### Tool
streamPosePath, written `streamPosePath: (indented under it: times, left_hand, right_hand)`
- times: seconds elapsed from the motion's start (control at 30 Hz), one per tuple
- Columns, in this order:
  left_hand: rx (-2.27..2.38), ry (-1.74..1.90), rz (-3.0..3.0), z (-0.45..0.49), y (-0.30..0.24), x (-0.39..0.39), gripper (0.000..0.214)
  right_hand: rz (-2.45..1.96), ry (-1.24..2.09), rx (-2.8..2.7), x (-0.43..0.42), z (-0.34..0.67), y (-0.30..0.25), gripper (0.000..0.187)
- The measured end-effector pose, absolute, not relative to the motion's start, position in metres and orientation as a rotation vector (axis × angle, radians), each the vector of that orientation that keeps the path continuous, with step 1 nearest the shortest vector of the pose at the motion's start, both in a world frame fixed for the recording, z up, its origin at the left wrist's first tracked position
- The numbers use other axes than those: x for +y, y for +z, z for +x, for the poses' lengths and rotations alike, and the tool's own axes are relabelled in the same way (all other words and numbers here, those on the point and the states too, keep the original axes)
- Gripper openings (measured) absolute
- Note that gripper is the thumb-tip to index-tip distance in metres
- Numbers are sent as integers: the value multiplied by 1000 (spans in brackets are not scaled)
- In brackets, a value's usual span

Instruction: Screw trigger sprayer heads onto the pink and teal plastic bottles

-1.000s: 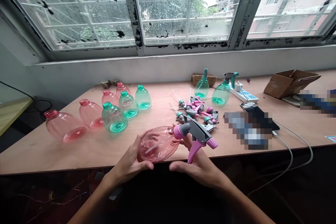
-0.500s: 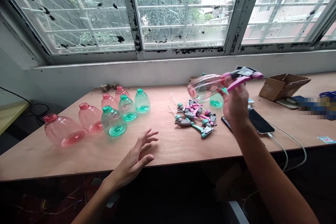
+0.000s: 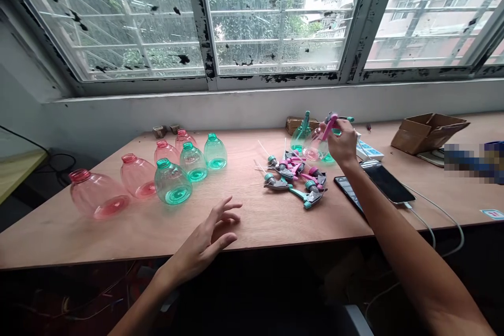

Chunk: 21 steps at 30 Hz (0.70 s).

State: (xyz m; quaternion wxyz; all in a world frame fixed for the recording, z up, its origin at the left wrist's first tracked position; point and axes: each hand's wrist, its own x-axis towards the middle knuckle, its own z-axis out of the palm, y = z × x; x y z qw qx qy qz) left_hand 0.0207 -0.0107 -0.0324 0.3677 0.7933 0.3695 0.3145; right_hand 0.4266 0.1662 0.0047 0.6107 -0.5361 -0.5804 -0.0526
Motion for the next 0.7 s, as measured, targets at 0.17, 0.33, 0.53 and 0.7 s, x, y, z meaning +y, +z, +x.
streamPosePath:
  times: [0.17, 0.33, 0.53, 0.7]
  left_hand:
    - [968, 801, 2094, 22, -33, -11, 66]
    - [967, 810, 2134, 22, -32, -12, 66]
    - [974, 809, 2178, 22, -33, -11, 65]
    - [971, 814, 2204, 22, -35, -11, 66]
  right_hand:
    - [-1401, -289, -1346, 183, 424, -12, 50]
    - [-1525, -423, -1391, 195, 428, -21, 47]
    - [-1681, -537, -1462, 200, 439, -19, 51]
    - [-1806, -399, -1519, 191, 442, -20, 53]
